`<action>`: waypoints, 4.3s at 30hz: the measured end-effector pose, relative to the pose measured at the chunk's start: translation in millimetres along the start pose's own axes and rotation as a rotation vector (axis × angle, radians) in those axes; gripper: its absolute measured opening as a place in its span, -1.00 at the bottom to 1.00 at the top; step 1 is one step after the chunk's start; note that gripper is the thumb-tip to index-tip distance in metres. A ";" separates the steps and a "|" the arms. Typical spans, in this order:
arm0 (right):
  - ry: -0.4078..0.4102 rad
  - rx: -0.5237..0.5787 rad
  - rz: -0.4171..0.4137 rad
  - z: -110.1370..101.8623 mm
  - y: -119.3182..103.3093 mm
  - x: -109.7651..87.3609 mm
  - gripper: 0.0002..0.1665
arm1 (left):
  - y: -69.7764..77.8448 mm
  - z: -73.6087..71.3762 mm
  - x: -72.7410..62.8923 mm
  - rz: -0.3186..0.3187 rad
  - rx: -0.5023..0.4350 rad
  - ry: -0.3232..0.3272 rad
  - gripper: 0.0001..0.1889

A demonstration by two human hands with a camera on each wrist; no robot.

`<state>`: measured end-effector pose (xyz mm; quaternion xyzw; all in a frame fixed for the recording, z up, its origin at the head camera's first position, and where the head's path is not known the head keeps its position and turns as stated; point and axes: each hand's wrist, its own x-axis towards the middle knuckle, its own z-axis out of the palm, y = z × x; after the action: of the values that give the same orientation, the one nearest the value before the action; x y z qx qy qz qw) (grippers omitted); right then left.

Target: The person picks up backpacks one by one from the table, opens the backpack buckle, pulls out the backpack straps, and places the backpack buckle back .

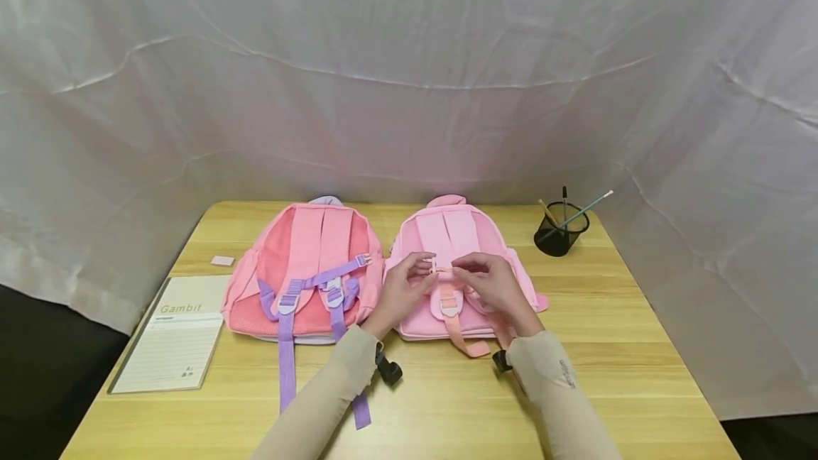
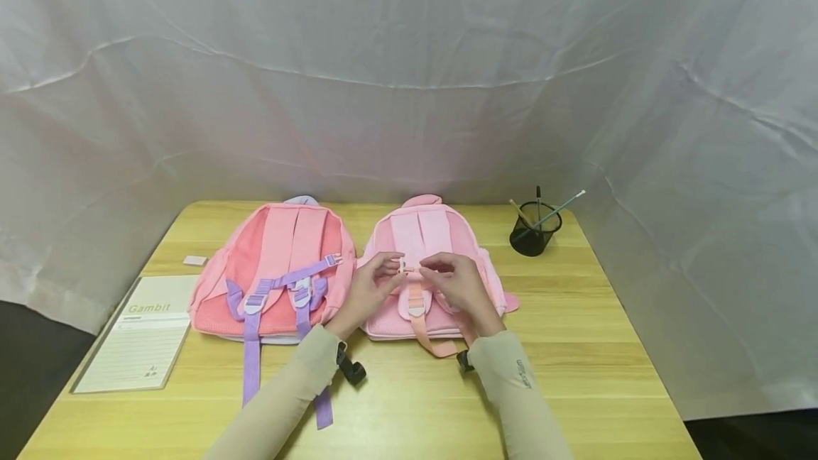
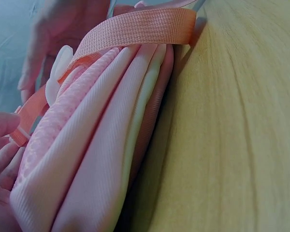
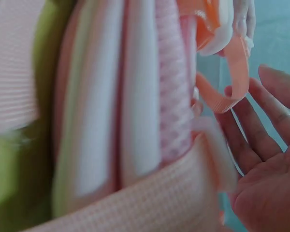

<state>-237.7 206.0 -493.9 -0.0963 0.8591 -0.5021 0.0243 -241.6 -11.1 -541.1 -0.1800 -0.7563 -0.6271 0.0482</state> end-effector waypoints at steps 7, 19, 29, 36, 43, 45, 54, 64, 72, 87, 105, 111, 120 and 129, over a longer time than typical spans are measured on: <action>-0.005 -0.003 -0.033 7.1 -6.3 8.3 -0.81 | 0.7 -0.4 -0.4 0.005 0.006 -0.016 -0.59; 0.000 0.156 0.013 15.3 -5.7 11.5 -0.80 | 1.4 0.0 0.2 0.015 -0.010 -0.018 -0.60; 0.005 0.200 0.012 18.8 -8.7 9.8 -0.79 | 0.0 0.8 0.6 0.004 -0.014 -0.008 -0.59; -0.001 0.153 -0.033 21.5 -12.1 10.7 -0.81 | -0.1 0.3 0.1 0.020 -0.016 -0.015 -0.60; 0.018 0.190 0.020 20.7 -8.9 9.4 -0.80 | -0.9 0.2 -0.5 0.021 0.011 -0.018 -0.58; 0.016 0.183 0.017 20.8 -8.3 9.6 -0.79 | -1.4 0.1 -0.7 0.021 0.008 -0.017 -0.58; -0.011 0.160 0.011 19.9 -7.5 8.5 -0.77 | -1.3 -0.1 -0.7 0.023 -0.011 -0.024 -0.58; -0.024 0.037 0.008 1.0 3.9 4.7 -0.80 | -1.3 1.7 1.6 0.024 -0.047 0.019 -0.59; -0.040 0.052 -0.008 -3.6 12.9 3.1 -0.72 | -0.5 3.0 1.4 0.024 -0.043 0.032 -0.59; -0.027 0.014 -0.017 -2.6 7.6 4.5 -0.76 | -1.4 3.5 3.4 0.043 -0.046 0.026 -0.59; -0.015 0.014 0.028 -0.3 10.8 1.0 -0.75 | -1.6 2.4 -1.8 0.011 -0.050 0.052 -0.58; -0.010 0.034 0.029 -0.2 12.7 0.9 -0.73 | -0.8 2.5 -1.9 0.011 -0.046 0.056 -0.58; -0.007 0.031 0.056 -2.1 13.4 0.0 -0.73 | -1.0 4.5 -0.7 0.004 -0.060 0.065 -0.56; -0.016 0.032 0.064 -1.5 14.2 -1.7 -0.71 | 26.6 0.4 -8.5 0.006 -0.065 0.061 -0.60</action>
<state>-238.3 214.4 -505.5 -0.0723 0.8533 -0.5141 0.0490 -224.7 -8.5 -519.0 -0.1645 -0.7332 -0.6564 0.0670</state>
